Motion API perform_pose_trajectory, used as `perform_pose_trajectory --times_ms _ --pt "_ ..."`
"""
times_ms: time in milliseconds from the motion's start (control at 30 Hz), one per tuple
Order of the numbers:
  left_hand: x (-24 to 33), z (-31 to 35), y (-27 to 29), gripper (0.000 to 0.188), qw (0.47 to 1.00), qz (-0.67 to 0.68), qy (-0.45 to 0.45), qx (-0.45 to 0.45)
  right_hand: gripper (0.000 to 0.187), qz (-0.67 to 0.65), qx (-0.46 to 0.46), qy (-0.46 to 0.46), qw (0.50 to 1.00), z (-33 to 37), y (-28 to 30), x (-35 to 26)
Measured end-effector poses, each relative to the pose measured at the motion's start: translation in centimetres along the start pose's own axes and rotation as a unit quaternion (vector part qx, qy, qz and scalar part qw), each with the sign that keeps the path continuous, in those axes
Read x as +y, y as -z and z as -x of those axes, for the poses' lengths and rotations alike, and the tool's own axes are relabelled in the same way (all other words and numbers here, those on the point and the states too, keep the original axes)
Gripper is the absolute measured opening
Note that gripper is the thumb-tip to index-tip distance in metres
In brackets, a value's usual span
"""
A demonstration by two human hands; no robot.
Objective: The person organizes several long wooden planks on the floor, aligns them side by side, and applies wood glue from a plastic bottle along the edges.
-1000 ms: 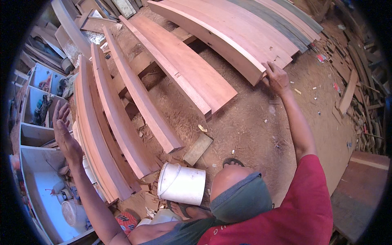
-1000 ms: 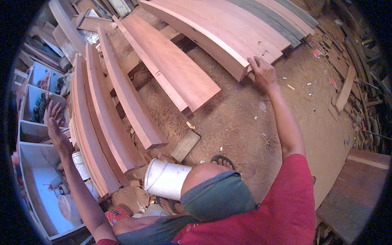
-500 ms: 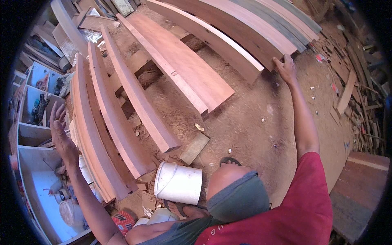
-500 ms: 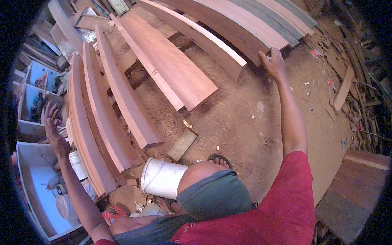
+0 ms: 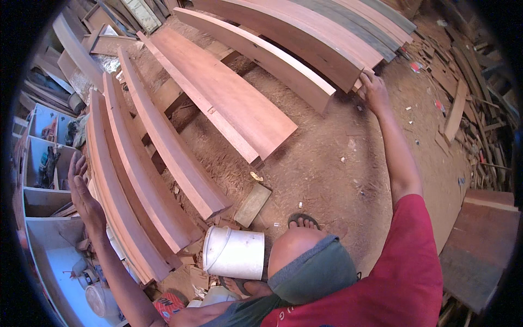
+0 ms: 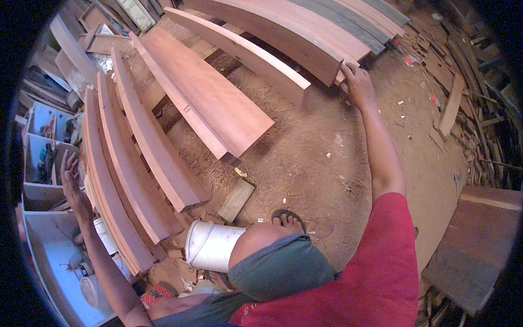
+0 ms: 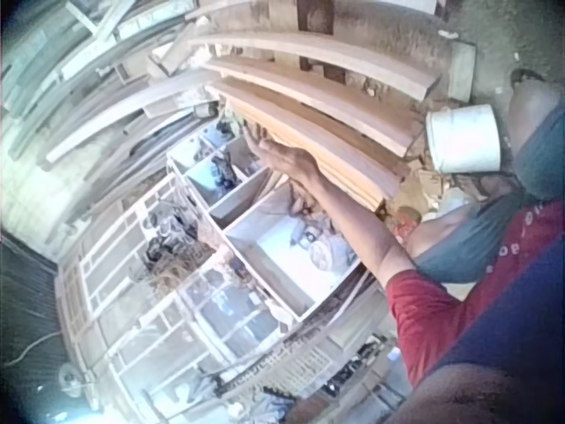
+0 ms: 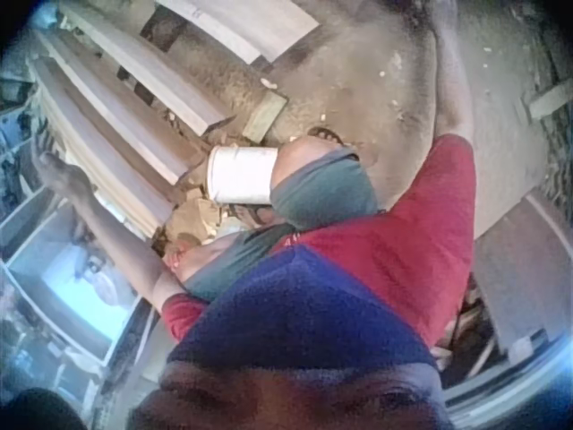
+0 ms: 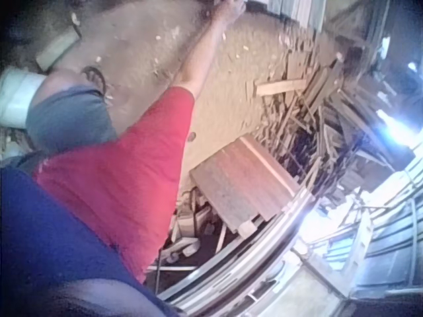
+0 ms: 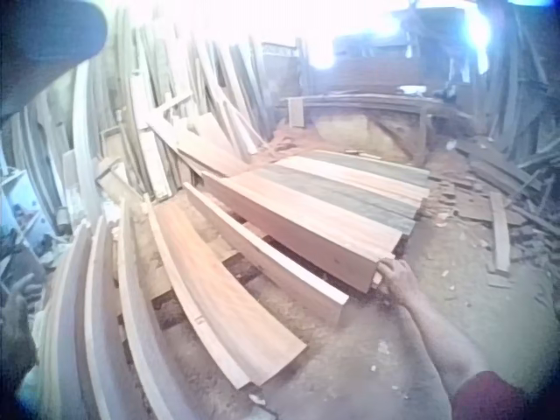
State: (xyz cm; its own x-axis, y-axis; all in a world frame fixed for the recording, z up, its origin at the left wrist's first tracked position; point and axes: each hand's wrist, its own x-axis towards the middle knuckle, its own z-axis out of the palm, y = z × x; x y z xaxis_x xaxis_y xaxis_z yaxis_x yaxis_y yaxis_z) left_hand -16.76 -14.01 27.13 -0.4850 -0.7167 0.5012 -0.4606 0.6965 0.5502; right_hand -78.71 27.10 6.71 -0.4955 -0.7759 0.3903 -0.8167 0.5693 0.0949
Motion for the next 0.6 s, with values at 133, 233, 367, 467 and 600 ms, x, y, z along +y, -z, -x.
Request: perform_pose_trajectory --times_ms 133,233,367,467,600 --pt "-0.1 0.1 -0.6 0.069 1.0 0.012 -0.008 -0.005 0.054 0.004 0.01 0.029 1.0 -0.4 -1.6 1.8" --pt "-0.2 0.5 -0.9 0.068 1.0 0.003 -0.005 -0.013 0.052 -0.01 0.068 0.063 0.996 -0.8 -1.5 3.5" --pt "-0.4 1.1 0.5 0.066 0.999 -0.02 -0.003 -0.025 0.051 -0.121 0.021 -0.031 0.992 -2.9 1.0 3.6" --pt "-1.4 1.6 -0.1 0.066 0.999 -0.015 0.001 -0.033 0.052 -0.208 0.059 -0.072 0.974 -4.0 1.6 6.7" --pt "-1.3 2.0 0.2 0.065 0.998 -0.047 0.022 -0.043 0.053 -0.337 0.0 -0.188 0.923 -4.6 1.0 8.3"
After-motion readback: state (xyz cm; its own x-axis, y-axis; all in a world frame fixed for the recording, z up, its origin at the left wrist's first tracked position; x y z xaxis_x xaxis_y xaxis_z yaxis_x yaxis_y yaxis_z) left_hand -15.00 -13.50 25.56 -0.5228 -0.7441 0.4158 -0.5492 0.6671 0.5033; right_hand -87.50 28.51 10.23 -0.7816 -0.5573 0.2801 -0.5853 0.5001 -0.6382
